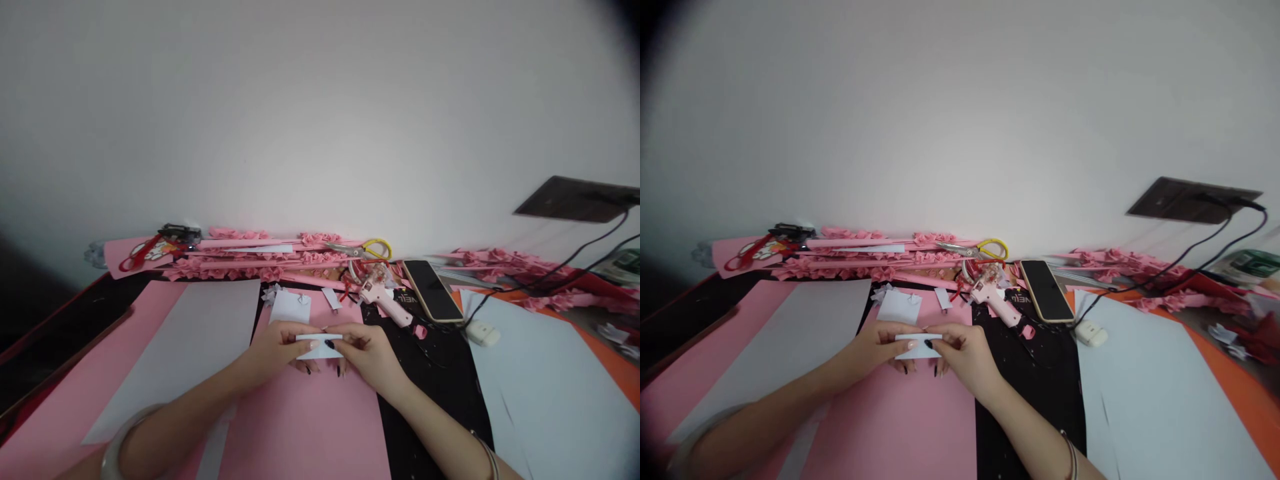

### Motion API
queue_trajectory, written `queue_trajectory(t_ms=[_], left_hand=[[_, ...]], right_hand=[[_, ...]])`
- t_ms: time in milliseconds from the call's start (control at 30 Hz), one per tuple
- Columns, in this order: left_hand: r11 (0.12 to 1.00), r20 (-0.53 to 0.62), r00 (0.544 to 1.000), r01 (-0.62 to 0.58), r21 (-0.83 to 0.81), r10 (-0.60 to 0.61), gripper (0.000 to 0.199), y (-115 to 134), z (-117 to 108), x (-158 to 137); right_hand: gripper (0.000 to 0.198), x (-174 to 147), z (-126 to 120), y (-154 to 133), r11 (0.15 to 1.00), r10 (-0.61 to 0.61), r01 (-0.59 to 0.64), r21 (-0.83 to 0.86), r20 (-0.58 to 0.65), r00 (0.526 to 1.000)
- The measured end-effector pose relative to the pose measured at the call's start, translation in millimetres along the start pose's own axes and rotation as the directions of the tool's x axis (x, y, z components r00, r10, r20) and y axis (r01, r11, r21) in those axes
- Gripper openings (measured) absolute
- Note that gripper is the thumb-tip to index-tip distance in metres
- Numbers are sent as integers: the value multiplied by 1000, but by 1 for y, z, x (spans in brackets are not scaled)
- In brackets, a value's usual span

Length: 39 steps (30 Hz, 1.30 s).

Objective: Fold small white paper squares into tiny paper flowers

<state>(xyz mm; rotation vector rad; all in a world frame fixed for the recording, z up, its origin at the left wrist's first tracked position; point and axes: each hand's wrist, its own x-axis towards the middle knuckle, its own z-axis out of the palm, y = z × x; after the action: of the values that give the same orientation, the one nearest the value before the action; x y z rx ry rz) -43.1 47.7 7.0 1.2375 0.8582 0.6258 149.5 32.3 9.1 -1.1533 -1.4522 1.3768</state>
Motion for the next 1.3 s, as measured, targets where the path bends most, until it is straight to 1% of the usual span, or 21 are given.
queue_trajectory(t_ms=[333,867,1000,1167,1300], left_hand=[[1000,7,1000,-5,-4,5,35,-1,-1,1],[999,-36,999,41,-7,-41,38,3,2,1],[999,-33,998,45,-8,-45,36,5,2,0],[999,-20,999,43,-29,-44,36,4,2,1],[998,-16,998,53,-41,-54,36,3,1,1]], right_hand=[[19,2,-1,2,1000,-16,16,17,4,1000],[18,1,0,1,999,-2,2,34,27,1000],[18,1,-1,1,1000,-3,2,30,27,1000],[20,2,-1,1,998,9,-11,60,27,1000],[23,2,-1,2,992,28,-34,120,52,998]])
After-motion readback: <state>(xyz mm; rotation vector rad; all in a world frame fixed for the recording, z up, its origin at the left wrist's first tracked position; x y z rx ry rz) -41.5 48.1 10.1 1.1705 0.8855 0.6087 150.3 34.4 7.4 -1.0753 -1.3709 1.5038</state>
